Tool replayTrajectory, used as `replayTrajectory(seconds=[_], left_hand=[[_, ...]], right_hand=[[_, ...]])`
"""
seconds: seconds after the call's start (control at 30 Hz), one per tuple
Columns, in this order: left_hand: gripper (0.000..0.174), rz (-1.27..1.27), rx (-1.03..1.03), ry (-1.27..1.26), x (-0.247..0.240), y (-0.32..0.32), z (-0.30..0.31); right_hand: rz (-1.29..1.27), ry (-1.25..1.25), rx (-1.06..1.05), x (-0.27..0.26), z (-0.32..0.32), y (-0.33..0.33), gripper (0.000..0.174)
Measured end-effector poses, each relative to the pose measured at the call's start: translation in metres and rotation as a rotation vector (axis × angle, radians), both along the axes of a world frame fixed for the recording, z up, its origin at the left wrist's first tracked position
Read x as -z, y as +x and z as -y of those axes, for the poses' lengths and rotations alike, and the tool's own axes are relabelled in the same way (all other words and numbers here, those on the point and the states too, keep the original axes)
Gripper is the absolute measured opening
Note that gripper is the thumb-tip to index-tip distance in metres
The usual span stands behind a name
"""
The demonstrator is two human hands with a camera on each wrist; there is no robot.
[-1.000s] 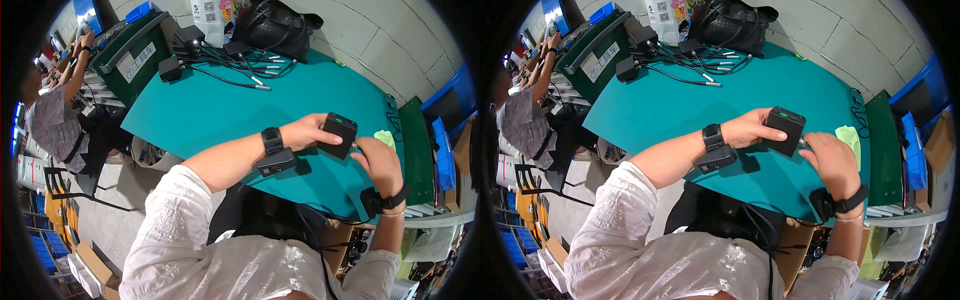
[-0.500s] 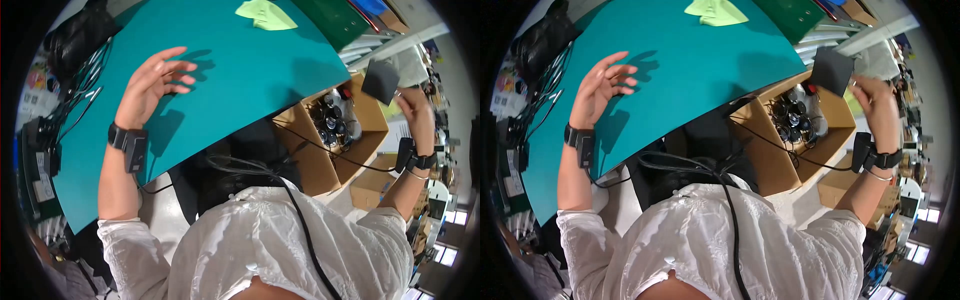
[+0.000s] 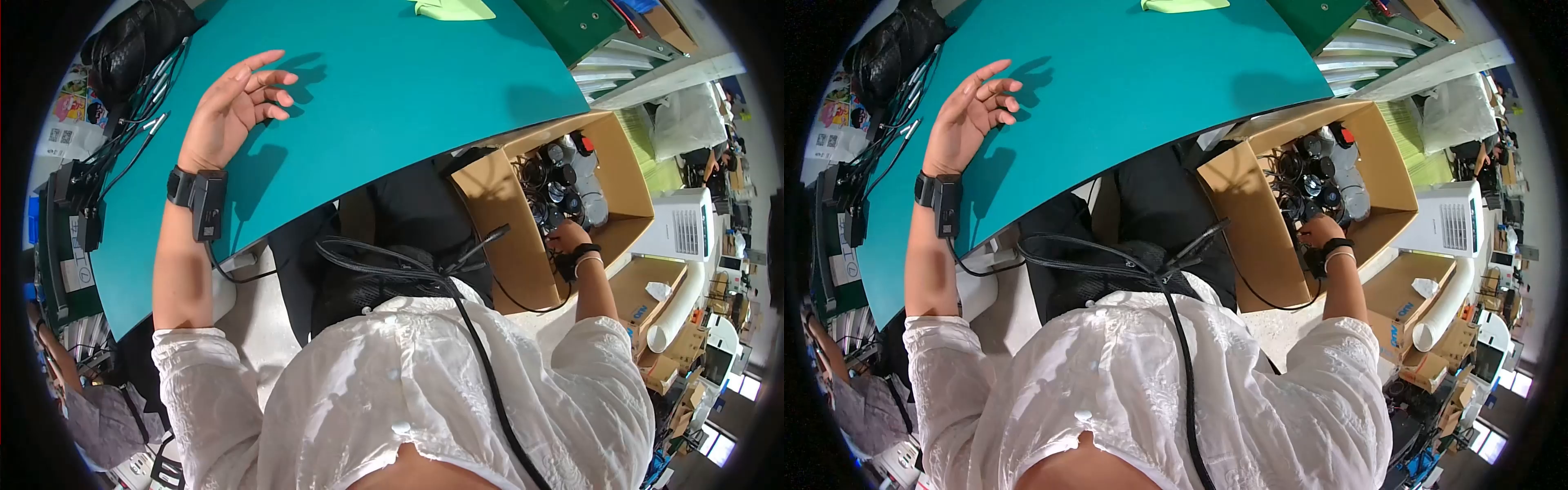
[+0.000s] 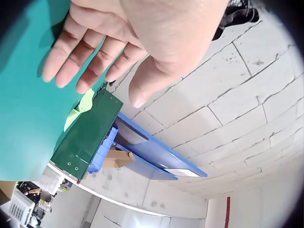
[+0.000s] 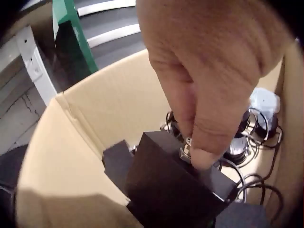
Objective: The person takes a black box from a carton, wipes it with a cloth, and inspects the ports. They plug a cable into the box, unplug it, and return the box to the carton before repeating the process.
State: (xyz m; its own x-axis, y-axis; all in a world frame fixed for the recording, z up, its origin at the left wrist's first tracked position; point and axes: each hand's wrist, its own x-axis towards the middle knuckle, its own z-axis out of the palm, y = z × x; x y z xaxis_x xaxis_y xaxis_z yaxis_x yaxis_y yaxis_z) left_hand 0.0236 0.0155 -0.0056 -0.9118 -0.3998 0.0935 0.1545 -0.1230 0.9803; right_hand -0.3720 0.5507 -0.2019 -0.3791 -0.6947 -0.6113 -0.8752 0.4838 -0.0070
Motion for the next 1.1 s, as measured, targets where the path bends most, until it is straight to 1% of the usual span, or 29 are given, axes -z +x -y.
replayTrajectory(seconds=[0.03,0.1,0.17,0.23,0.27,0.33,0.37,0.4,0.43,0.47,0.5,0.53,0.57,0.6,0.63,0.67,0.7,0.77,0.83,0.87,0.9,0.93,0.97,1.0,1.03,1.07,1.1], left_hand=[[0.055,-0.008,-0.011,0.014,0.000,-0.001,0.000],[0.055,0.006,-0.022,0.009,0.000,0.000,0.000],[0.055,0.019,-0.021,0.005,0.001,-0.001,0.000],[0.055,0.047,-0.034,-0.027,0.001,-0.001,0.001],[0.055,0.056,-0.039,-0.026,0.000,-0.002,0.000],[0.056,0.061,-0.034,-0.016,0.002,-0.003,0.003],[0.058,0.063,-0.036,-0.005,0.003,0.000,0.005],[0.058,0.063,-0.076,-0.019,0.004,0.002,0.005],[0.057,0.028,-0.040,0.017,0.004,-0.001,0.004],[0.057,-0.008,-0.014,0.045,0.004,-0.001,0.003],[0.054,-0.023,-0.006,0.079,0.004,0.000,0.004],[0.051,-0.042,0.002,0.107,0.004,0.000,0.006],[0.047,-0.044,-0.015,0.172,0.004,0.002,0.006],[0.043,-0.054,-0.027,0.234,0.003,0.003,0.008],[0.039,-0.085,-0.034,0.310,0.002,0.004,0.008],[0.034,-0.117,-0.034,0.391,0.000,0.003,0.008],[0.032,-0.128,-0.031,0.425,0.002,0.003,0.012],[0.030,-0.143,-0.073,0.426,-0.001,0.006,0.019],[0.032,-0.179,-0.150,0.437,-0.006,0.012,0.026],[0.032,-0.199,-0.166,0.418,-0.011,0.016,0.028],[0.030,-0.227,-0.269,0.448,-0.015,0.019,0.029],[0.027,-0.250,-0.371,0.489,-0.017,0.024,0.031],[0.027,-0.265,-0.383,0.486,-0.018,0.029,0.033],[0.024,-0.248,-0.455,0.481,-0.017,0.036,0.036],[0.021,-0.238,-0.531,0.472,-0.017,0.041,0.040],[0.019,-0.241,-0.590,0.500,-0.015,0.043,0.043],[0.019,-0.267,-0.604,0.496,-0.013,0.043,0.046]], right_hand=[[0.010,0.061,-0.051,0.009,0.005,0.001,0.022],[-0.042,-0.012,-0.119,0.039,-0.007,-0.010,0.022],[0.027,-0.090,-0.090,0.046,-0.010,-0.014,0.023],[0.009,-0.136,-0.161,0.051,-0.009,-0.015,0.022],[0.012,-0.136,-0.160,0.050,-0.007,-0.011,0.022],[-0.091,0.010,-0.016,0.049,0.002,-0.005,0.020],[-0.069,0.043,-0.012,0.076,-0.008,-0.021,0.019],[-0.095,0.056,0.084,0.109,-0.025,-0.037,0.019],[-0.189,0.183,0.010,0.106,-0.023,-0.035,0.020],[-0.235,0.183,-0.154,0.118,-0.031,-0.045,0.024],[-0.131,0.266,-0.138,0.061,0.004,-0.023,0.031],[-0.211,0.226,-0.023,0.070,-0.003,-0.032,0.038],[-0.213,0.102,-0.150,0.045,0.004,-0.028,0.026],[-0.145,-0.105,-0.092,0.054,-0.003,-0.052,0.017],[-0.249,-0.307,0.092,0.008,0.019,-0.035,0.011],[-0.238,-0.363,0.197,-0.031,0.046,-0.034,0.015],[-0.220,-0.564,0.425,-0.065,0.069,-0.027,0.014],[-0.468,-0.888,0.390,-0.138,0.119,-0.009,0.011],[-0.366,-1.112,0.346,-0.216,0.184,0.029,0.009],[-0.358,-1.205,0.146,-0.242,0.214,0.044,0.010],[-0.352,-1.291,-0.056,-0.265,0.244,0.061,0.010],[-0.171,-1.287,-0.062,-0.294,0.281,0.098,0.012],[-0.054,-1.302,-0.195,-0.311,0.315,0.124,0.013],[0.005,-1.259,-0.274,-0.323,0.348,0.149,0.014],[-0.078,-1.217,-0.453,-0.331,0.381,0.170,0.016],[-0.024,-1.230,-0.621,-0.336,0.418,0.191,0.018],[0.049,-1.216,-0.704,-0.337,0.452,0.215,0.022]])
